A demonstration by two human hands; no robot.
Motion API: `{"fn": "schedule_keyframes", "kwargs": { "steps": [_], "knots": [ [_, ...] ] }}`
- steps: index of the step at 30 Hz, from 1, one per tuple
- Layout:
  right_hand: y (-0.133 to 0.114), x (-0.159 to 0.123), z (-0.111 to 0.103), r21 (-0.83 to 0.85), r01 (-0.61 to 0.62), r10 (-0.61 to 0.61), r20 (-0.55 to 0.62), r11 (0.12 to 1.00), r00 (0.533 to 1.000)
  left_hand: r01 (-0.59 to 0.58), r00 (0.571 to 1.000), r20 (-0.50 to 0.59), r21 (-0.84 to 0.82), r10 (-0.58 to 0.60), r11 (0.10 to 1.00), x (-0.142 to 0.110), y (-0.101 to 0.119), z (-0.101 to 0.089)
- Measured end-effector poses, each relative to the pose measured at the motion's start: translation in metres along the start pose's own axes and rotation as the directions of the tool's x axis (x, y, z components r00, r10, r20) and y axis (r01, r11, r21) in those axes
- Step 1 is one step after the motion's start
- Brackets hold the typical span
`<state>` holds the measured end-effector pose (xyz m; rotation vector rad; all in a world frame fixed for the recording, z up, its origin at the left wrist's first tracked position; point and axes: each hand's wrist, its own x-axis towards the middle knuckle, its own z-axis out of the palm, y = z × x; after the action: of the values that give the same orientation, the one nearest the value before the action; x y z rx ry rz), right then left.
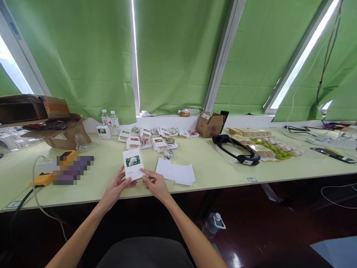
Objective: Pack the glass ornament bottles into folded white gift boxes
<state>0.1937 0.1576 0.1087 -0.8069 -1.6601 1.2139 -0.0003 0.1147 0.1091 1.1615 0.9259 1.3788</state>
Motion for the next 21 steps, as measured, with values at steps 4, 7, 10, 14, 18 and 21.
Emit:
{"fn": "schedule_keyframes", "kwargs": {
  "steps": [4,7,10,14,18,21],
  "knots": [
    [0.0,0.0004,0.0005,-0.003,0.016,-0.016,-0.002,1.0,1.0,0.006,1.0,0.026,0.006,-0.006,1.0,0.001,0.0008,-0.001],
    [0.0009,0.0005,0.0002,-0.012,0.019,-0.019,0.006,1.0,1.0,0.014,0.999,0.029,0.005,-0.014,1.0,0.0012,0.0021,-0.0012],
    [0.0019,0.0,-0.0003,-0.028,0.01,-0.01,0.008,1.0,1.0,0.011,0.999,0.04,0.012,-0.012,1.0,0.0008,0.0028,-0.0003],
    [0.0034,-0.0007,-0.0008,-0.066,-0.002,0.003,0.016,0.998,1.0,0.008,0.999,0.036,0.016,-0.008,1.0,-0.001,0.0038,0.0015],
    [0.0032,-0.0009,0.0001,-0.123,0.035,-0.033,0.02,0.992,0.999,0.017,0.999,0.049,0.009,-0.017,1.0,-0.0029,0.0059,0.003],
    [0.002,-0.0013,0.0009,-0.157,0.072,-0.067,0.039,0.985,0.997,-0.001,0.998,0.056,-0.005,0.001,1.0,-0.0031,0.0064,0.0031]
  ]
}}
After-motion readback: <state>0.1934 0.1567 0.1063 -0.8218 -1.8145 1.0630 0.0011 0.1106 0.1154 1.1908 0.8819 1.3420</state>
